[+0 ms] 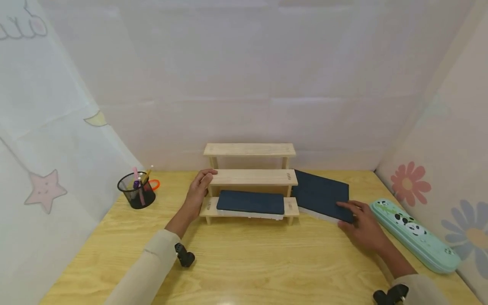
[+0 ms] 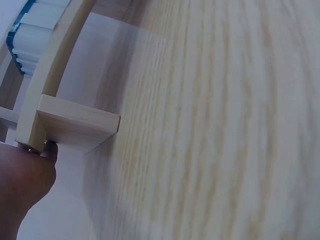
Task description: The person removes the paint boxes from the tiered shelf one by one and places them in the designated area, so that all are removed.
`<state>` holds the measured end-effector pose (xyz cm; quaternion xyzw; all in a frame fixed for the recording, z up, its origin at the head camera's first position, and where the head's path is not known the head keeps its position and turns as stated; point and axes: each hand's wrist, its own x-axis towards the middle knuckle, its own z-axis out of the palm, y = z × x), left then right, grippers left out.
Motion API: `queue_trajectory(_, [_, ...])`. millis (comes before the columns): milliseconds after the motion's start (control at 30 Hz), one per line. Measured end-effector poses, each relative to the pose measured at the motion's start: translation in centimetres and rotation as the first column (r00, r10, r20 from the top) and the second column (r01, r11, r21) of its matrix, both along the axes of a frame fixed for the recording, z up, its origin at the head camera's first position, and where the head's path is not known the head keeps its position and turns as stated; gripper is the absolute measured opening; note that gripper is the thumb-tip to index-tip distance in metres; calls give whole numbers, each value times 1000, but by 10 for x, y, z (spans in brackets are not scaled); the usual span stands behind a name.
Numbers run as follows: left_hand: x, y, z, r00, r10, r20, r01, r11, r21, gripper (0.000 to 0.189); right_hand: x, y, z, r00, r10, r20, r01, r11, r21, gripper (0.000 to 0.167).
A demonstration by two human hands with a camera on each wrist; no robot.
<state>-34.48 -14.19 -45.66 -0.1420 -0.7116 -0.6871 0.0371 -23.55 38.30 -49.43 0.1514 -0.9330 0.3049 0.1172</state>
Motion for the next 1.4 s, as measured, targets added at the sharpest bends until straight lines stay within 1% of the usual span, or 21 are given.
queue_trajectory(67, [-4,-1,-4,1000,13,-7,-13,1000,-5,44,-2,0,0,1000,-6,-3,6,1000,-3,57])
queue_trajectory(100, [-4,-2,-6,1000,24,1,-24,1000,-6,47,-3,0,-1,1000,-9,-9,9,1000,0,57])
queue_trajectory(133, [-3,-3,-7,999,32,13,-32,999,2,51,-3,0,-1,1000,-11,-14,11,1000,3,57])
queue_trajectory(233, [10,-7,-10,997,39,73,-42,998,49,66,-3,-3,0,999,-15,-31,15,1000,7,56])
queue_trajectory(300, [21,-10,-13,993,15,114,-25,996,82,68,-3,-6,2,998,-28,-51,27,1000,-9,55])
queue_trajectory(333, [26,-12,-15,991,-2,132,-10,995,96,67,-3,-7,3,997,-36,-69,35,999,-24,54])
queue_trajectory(400, [36,-14,-19,986,-28,167,15,997,77,57,-5,-11,8,992,-61,-108,55,997,-56,52])
queue_trajectory(433, [40,-16,-22,982,-47,181,38,998,54,50,-6,-14,10,989,-75,-129,66,995,-71,52])
queue_trajectory(500, [46,-18,-26,975,-88,204,89,996,5,38,-8,-22,15,984,-75,-160,59,993,-100,51])
queue_trajectory(567, [50,-19,-30,968,-114,225,125,991,-38,33,-9,-34,22,985,-49,-166,31,993,-113,51])
queue_trajectory(633, [52,-21,-33,963,-148,225,162,986,-45,33,-9,-50,28,989,9,-149,-26,993,-117,51])
queue_trajectory(733, [52,-23,-34,960,-163,229,178,983,-45,35,-6,-78,37,988,115,-102,-127,985,-117,51])
queue_trajectory(800, [52,-24,-34,958,-172,231,185,982,-39,36,-6,-97,42,978,196,-76,-204,971,-127,53])
queue_trajectory(867, [50,-25,-34,956,-178,232,191,981,-33,36,-9,-115,45,962,268,-61,-274,953,-129,58])
queue_trajectory(967, [47,-27,-33,957,-181,228,191,981,-24,36,-16,-139,46,940,339,-29,-340,934,-111,68])
queue_trajectory(1033, [46,-28,-33,958,-184,219,194,981,-26,36,-20,-151,43,938,347,-8,-347,934,-86,73])
queue_trajectory(1100, [45,-29,-34,958,-187,217,198,980,-26,36,-23,-160,39,945,327,0,-326,944,-57,75])
queue_trajectory(1133, [45,-29,-34,958,-192,215,202,979,-27,36,-24,-163,37,950,313,-3,-313,949,-50,74])
queue_trajectory(1200, [44,-29,-33,957,-199,211,209,978,-28,36,-26,-167,33,958,285,-35,-286,957,-48,72])
queue_trajectory(1300, [44,-28,-35,955,-206,212,215,976,-24,35,-26,-171,28,964,254,-84,-260,963,-66,65])
queue_trajectory(1400, [46,-28,-37,954,-205,219,215,976,-23,35,-24,-171,26,964,251,-91,-260,959,-114,59])
